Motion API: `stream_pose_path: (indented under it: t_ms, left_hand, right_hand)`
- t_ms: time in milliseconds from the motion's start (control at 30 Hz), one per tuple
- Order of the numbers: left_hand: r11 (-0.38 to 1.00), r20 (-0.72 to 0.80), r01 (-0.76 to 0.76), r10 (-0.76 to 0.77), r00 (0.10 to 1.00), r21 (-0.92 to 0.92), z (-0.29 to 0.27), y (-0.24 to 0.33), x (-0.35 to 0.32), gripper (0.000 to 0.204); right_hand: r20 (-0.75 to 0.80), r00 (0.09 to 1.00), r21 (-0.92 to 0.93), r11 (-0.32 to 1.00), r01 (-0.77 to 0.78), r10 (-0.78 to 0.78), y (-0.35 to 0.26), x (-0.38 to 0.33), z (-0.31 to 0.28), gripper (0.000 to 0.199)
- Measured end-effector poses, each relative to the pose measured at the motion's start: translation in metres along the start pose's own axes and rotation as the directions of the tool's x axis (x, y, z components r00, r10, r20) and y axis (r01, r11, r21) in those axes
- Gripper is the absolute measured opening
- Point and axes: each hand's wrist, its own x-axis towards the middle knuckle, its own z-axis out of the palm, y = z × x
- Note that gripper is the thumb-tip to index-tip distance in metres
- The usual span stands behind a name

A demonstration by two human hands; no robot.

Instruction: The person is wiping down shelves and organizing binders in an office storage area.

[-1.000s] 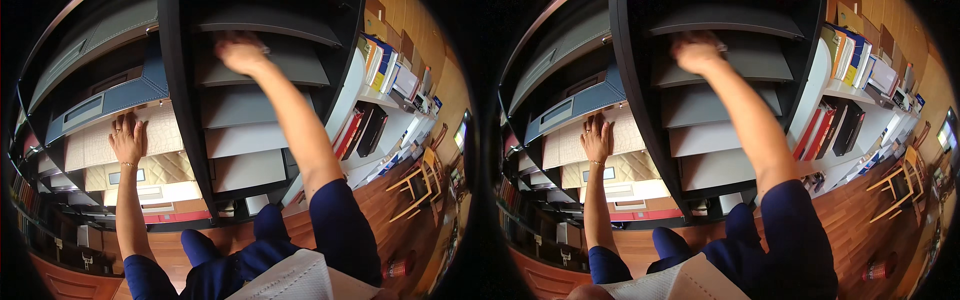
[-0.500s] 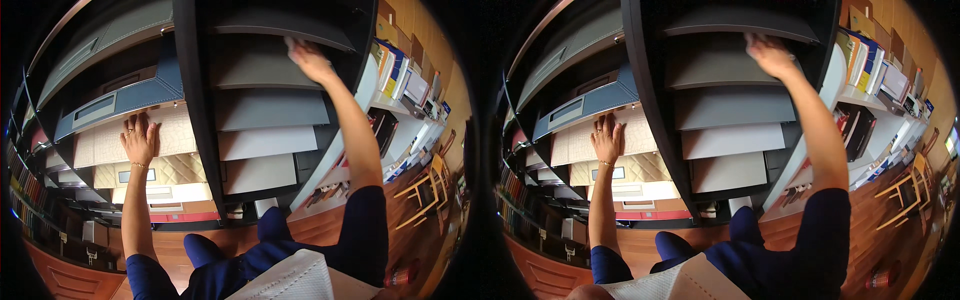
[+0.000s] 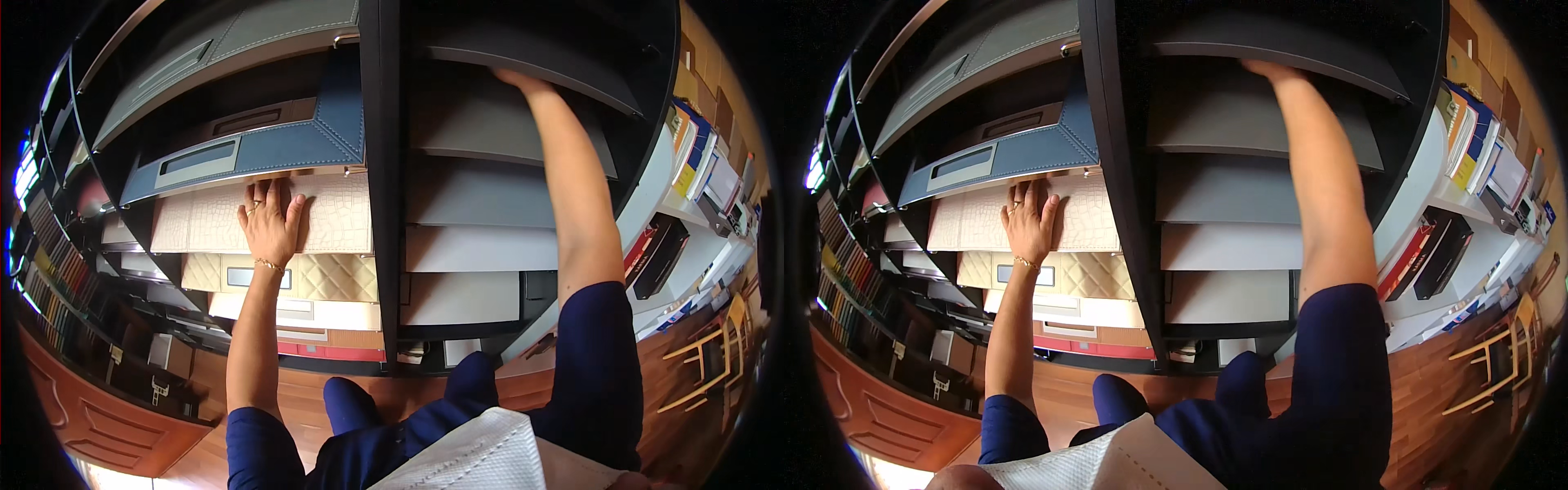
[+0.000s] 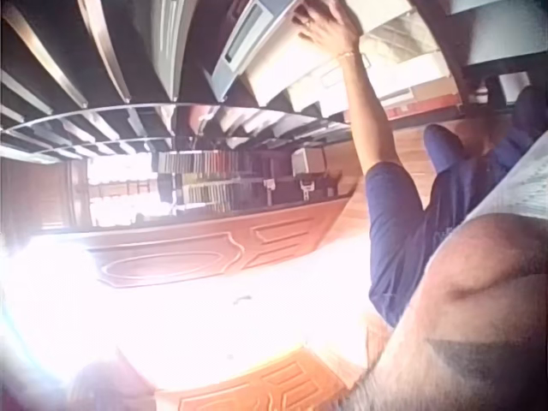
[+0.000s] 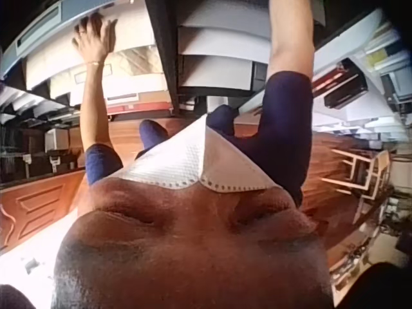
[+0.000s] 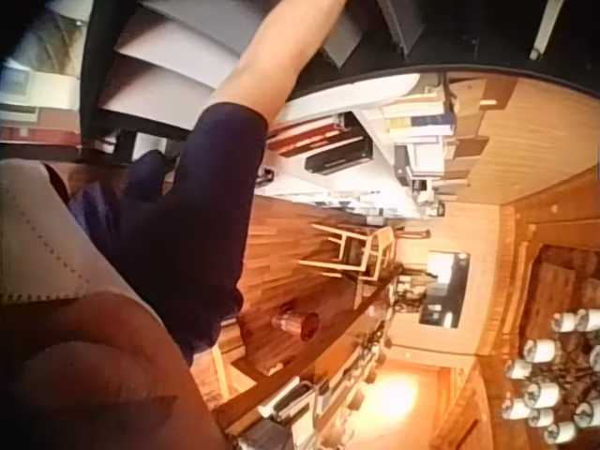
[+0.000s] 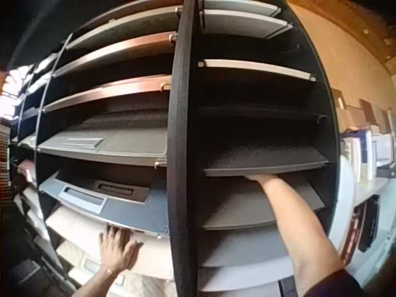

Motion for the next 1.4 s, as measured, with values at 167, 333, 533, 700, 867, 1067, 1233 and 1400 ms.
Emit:
stream_pose_path:
  t_ms: [167,333,533,700,867,1067,1233,1400]
  left_hand:
    - [1.0,-0.005,0.029,-0.029,1.0,-0.008,-0.002,-0.013,-0.005,0.066]
    - [1.0,-0.038,0.007,-0.007,0.999,0.0,0.001,-0.017,-0.007,0.062]
    - [0.999,-0.064,-0.024,0.027,0.998,0.044,0.011,-0.015,0.0,0.06]
    - [0.998,-0.04,-0.024,0.026,0.999,0.055,0.011,-0.024,-0.002,0.058]
    - [0.998,-0.018,-0.024,0.025,1.0,0.052,0.011,-0.019,-0.002,0.058]
    - [0.997,0.025,-0.009,0.007,1.0,0.078,0.01,-0.02,0.0,0.062]
    - [0.997,0.021,-0.002,0.001,1.0,0.077,0.011,-0.023,-0.003,0.064]
    - [0.998,-0.014,-0.009,0.01,1.0,0.069,0.011,-0.022,-0.002,0.063]
  right_hand:
    - [0.296,0.948,0.324,0.946,0.012,-0.113,-0.123,0.022,0.0,0.049]
    - [0.428,0.902,0.311,0.947,-0.084,-0.061,-0.174,-0.008,-0.043,0.057]
    - [0.118,0.972,0.28,0.946,0.162,-0.201,-0.175,-0.06,-0.071,0.044]
    - [-0.045,0.902,0.331,0.846,0.418,-0.429,-0.167,-0.123,-0.099,0.038]
    - [-0.149,0.922,0.326,0.863,0.387,-0.358,-0.116,-0.169,-0.105,0.04]
    - [-0.102,0.977,0.27,0.94,0.209,-0.188,-0.034,-0.206,-0.129,0.043]
    - [-0.013,0.997,0.135,0.987,0.081,-0.08,0.01,-0.223,-0.143,0.042]
    - [0.098,0.995,0.146,0.988,-0.047,0.032,0.022,-0.198,-0.13,0.047]
